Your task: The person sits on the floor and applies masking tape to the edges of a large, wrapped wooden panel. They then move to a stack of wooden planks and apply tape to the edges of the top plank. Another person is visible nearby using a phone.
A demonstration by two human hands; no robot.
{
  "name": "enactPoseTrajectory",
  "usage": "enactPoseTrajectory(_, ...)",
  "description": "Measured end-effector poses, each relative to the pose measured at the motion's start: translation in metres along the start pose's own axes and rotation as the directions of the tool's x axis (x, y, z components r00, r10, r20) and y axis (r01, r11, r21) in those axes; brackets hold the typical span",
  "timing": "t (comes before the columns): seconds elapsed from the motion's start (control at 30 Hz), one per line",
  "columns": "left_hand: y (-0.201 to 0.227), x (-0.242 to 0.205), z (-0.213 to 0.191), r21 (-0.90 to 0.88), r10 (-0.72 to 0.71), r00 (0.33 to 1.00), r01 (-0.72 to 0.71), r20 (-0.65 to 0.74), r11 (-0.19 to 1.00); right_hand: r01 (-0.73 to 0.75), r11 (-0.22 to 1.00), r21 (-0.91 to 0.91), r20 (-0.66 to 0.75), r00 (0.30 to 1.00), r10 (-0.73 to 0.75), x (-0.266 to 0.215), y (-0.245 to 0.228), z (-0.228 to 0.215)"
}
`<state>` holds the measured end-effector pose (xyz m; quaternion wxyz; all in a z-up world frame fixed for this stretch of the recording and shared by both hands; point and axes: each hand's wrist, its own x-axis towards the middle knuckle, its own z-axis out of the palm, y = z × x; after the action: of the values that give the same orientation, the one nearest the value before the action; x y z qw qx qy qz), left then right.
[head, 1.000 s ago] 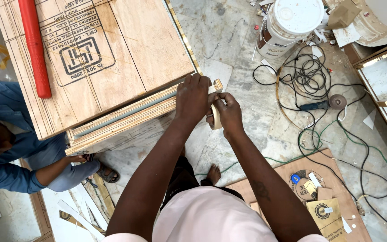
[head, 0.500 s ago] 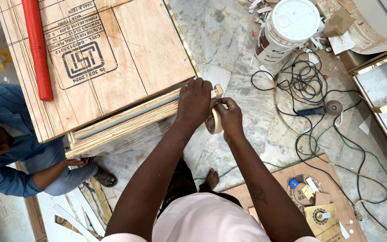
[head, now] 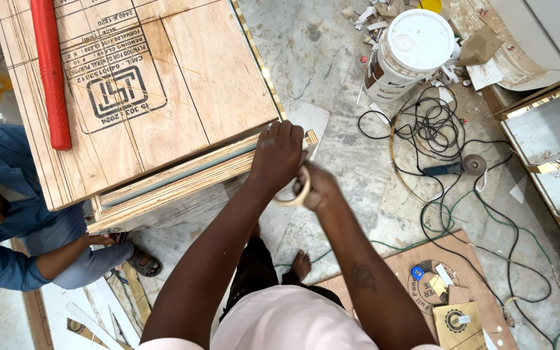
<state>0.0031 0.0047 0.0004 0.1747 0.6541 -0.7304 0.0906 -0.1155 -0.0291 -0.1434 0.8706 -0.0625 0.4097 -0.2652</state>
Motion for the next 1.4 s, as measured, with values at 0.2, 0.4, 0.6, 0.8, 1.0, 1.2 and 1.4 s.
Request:
enactPoseTrajectory(0.2, 0.004, -0.001, 0.0, 0.061, -0.016, 1.0, 0.015, 0.013, 0.998, -0.069, 0.997, -0.023, 0.046, 0.996, 0.07, 0.007, 0.066, -0.011)
enactPoseTrajectory(0.4, 0.002, 0.001, 0.015, 0.163, -0.089, 0.995, 0.082, 0.034, 0.983, 0.045, 0.996, -0.082, -0.159, 0.986, -0.058, -0.011, 0.034, -0.074)
enactPoseTrajectory(0.6, -0.008, -0.006, -0.001, 0.058, -0.055, 0.998, 0.054, 0.025, 0.997, 0.323, 0.909, -0.264, -0.14, 0.919, -0.368, -0.059, 0.022, -0.108)
enactPoseTrajectory(0.8, -0.062, -0.086, -0.056, 0.186, 0.028, 0.995, -0.009, -0.1, 0.982, 0.36, 0.879, -0.313, -0.206, 0.878, -0.433, -0.098, 0.06, -0.074)
enactPoseTrajectory(1.0, -0.138, -0.19, -0.135, 0.227, 0.009, 0.999, 0.0, -0.041, 0.974, 0.366, 0.884, -0.291, -0.119, 0.903, -0.413, -0.111, 0.148, 0.009)
enactPoseTrajectory(1.2, -0.207, -0.27, -0.187, 0.143, 0.016, 1.0, -0.013, -0.015, 0.99, 0.321, 0.83, -0.457, -0.023, 0.928, -0.372, -0.136, 0.235, 0.12)
enactPoseTrajectory(1.4, -0.249, -0.308, -0.187, -0.163, 0.021, 1.0, -0.017, 0.021, 0.986, 0.355, 0.773, -0.526, 0.123, 0.931, -0.344, -0.159, 0.295, 0.196)
